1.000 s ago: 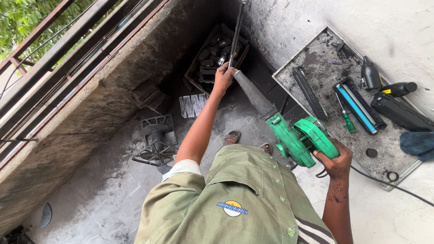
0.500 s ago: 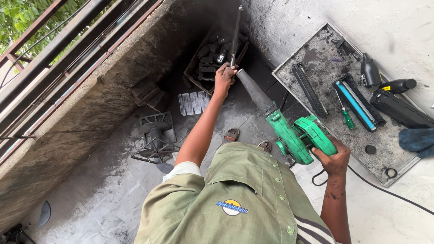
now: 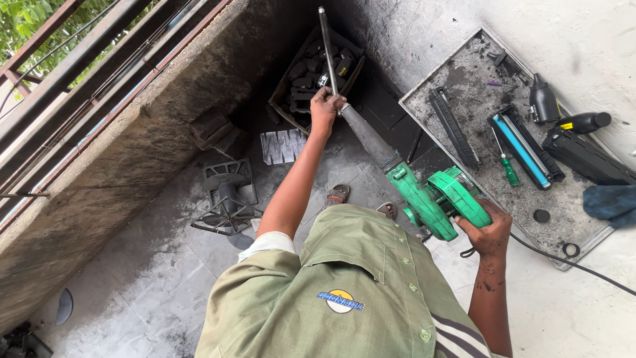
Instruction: The person works on a printer fuser assembly at a workbench. They apply liquid from a bottle onto a roller while rotating it, reassemble the roller into the frame, blow dust off parts with a green air blower, and wipe a metal rod clean with a cloth.
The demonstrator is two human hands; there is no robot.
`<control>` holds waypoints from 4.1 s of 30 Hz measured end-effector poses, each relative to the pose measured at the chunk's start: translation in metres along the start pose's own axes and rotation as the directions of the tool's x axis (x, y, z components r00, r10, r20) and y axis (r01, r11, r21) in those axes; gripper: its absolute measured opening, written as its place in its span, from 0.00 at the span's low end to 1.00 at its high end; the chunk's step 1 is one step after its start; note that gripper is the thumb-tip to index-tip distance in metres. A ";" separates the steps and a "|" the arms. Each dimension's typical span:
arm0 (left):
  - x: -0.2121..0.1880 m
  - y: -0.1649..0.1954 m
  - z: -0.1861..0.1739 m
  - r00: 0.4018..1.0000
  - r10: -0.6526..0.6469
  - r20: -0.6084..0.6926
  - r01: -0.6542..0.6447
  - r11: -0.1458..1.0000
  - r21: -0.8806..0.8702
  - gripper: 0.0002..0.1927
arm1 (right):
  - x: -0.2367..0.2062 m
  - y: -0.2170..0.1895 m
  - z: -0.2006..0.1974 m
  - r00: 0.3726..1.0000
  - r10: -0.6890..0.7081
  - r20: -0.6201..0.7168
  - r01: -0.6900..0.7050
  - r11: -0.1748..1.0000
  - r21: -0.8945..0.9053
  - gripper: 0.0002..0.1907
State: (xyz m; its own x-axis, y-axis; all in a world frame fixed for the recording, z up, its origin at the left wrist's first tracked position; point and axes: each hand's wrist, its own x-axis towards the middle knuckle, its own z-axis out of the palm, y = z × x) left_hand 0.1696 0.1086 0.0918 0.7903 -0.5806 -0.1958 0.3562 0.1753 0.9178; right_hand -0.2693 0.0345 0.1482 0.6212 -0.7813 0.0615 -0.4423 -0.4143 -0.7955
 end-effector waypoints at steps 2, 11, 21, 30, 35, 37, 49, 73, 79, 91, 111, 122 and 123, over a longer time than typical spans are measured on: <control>0.003 0.004 0.000 1.000 -0.005 -0.020 0.004 1.000 -0.026 0.03 | 0.000 0.000 0.000 0.999 -0.033 0.001 0.033 0.999 -0.025 0.22; 0.001 0.006 -0.010 0.999 -0.049 -0.022 0.048 0.998 -0.042 0.03 | -0.001 0.007 0.005 1.000 -0.021 -0.004 0.020 0.997 -0.070 0.22; -0.004 -0.006 -0.016 0.996 -0.075 -0.040 0.075 0.997 -0.002 0.02 | -0.002 0.014 0.015 0.999 0.040 -0.030 -0.039 0.999 0.033 0.21; -0.016 -0.013 -0.006 1.000 -0.020 0.000 0.020 1.000 0.020 0.07 | 0.000 0.013 0.017 0.999 0.034 -0.038 -0.034 0.999 0.004 0.23; -0.022 -0.013 -0.009 0.994 -0.107 0.002 0.107 0.993 0.051 0.05 | 0.001 0.011 0.017 0.997 0.060 -0.054 -0.059 0.998 0.018 0.23; -0.026 -0.014 -0.010 0.993 -0.114 0.005 0.114 0.992 0.053 0.03 | 0.002 0.010 0.017 0.998 0.016 -0.062 -0.018 1.000 -0.024 0.22; -0.041 -0.029 -0.013 0.993 -0.115 0.013 0.113 0.990 0.087 0.02 | 0.007 0.011 0.023 0.995 0.052 -0.090 -0.049 0.998 0.036 0.22; -0.071 -0.051 -0.028 0.991 -0.132 0.011 0.126 0.968 0.215 0.02 | 0.027 0.033 0.033 0.990 0.062 -0.130 -0.059 0.998 0.022 0.21; -0.074 -0.048 -0.032 0.979 -0.193 0.060 0.186 0.976 0.111 0.03 | 0.028 0.029 0.031 0.989 0.101 -0.108 -0.098 0.995 0.029 0.21; -0.018 -0.020 -0.036 0.956 -0.283 0.072 0.288 0.954 -0.077 0.09 | 0.016 0.009 0.003 1.000 0.009 0.013 -0.009 0.998 -0.062 0.23; 0.012 0.016 -0.018 0.941 -0.292 0.173 0.329 0.908 -0.258 0.17 | 0.007 -0.005 0.006 0.999 -0.040 -0.018 0.039 0.997 -0.071 0.25; 0.019 0.014 -0.028 0.990 -0.083 0.111 0.098 0.986 -0.135 0.09 | 0.008 -0.006 0.014 1.000 -0.011 -0.025 0.010 0.999 -0.033 0.25; 0.017 0.012 -0.028 0.983 -0.105 0.148 0.128 0.980 -0.152 0.08 | 0.008 -0.006 0.014 0.999 -0.032 -0.030 0.031 0.998 -0.049 0.25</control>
State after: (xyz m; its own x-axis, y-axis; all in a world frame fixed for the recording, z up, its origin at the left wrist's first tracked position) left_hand 0.2017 0.1231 0.0892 0.6659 -0.7070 -0.2381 0.5261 0.2188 0.8218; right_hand -0.2526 0.0377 0.1449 0.6157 -0.7810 0.1051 -0.4539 -0.4604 -0.7629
